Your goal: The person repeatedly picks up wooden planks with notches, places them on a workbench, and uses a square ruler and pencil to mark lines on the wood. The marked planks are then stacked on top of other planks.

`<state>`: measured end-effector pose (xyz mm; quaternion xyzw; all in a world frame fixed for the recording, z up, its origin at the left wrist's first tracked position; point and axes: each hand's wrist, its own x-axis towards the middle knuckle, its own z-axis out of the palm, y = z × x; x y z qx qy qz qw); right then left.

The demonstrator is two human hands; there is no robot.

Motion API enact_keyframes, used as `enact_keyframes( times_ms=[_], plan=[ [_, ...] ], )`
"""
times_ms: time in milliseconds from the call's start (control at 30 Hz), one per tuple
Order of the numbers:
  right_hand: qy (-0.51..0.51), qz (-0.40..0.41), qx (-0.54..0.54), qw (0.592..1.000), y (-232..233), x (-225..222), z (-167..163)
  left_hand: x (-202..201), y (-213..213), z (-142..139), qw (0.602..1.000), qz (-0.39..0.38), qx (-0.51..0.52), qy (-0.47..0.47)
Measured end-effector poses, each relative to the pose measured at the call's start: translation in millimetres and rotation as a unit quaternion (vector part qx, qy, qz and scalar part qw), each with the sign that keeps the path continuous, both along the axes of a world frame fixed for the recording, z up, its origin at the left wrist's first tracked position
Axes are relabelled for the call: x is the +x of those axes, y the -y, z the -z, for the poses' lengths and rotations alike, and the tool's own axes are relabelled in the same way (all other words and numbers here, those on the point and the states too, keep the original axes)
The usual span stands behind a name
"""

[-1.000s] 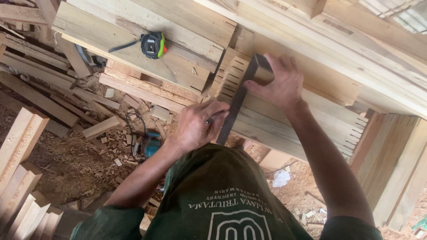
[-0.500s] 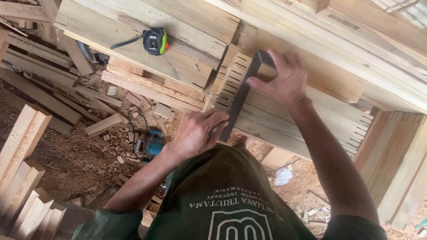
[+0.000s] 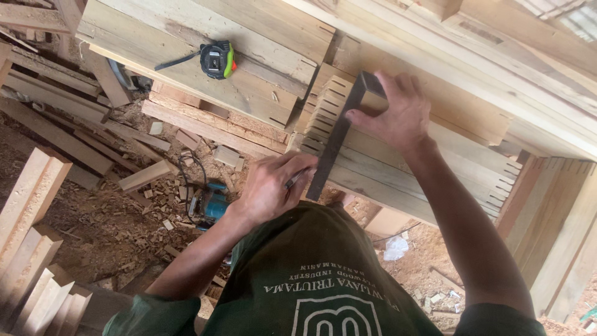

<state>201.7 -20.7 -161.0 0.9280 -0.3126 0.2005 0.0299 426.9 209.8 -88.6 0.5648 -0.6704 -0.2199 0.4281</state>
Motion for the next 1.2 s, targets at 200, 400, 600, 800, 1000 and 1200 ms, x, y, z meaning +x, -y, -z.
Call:
enact_keyframes(
  times_ms=[200,400,600,800,1000,1200],
  plan=[
    [0.001,0.005,-0.001,1.0,0,2,-3,-6,17,1,1.0,-0.003,-0.006,0.02],
    [0.003,0.006,0.005,1.0,-1,1,-4,-5,9,-1,1.0,0.012,-0.002,0.022],
    [-0.001,0.001,-0.001,1.0,0,0,-1,-8,14,7,0.999,0.006,-0.009,0.035],
    [-0.007,0.007,0.01,1.0,-1,0,-1,-5,14,7,0.999,0.023,-0.005,0.023],
    [0.002,0.01,0.021,1.0,-1,4,-5,4,4,-9,0.999,0.047,0.01,0.005],
    [0.007,0.021,0.037,0.999,-6,3,-12,12,8,-5,0.999,0.032,0.009,-0.021]
  ],
)
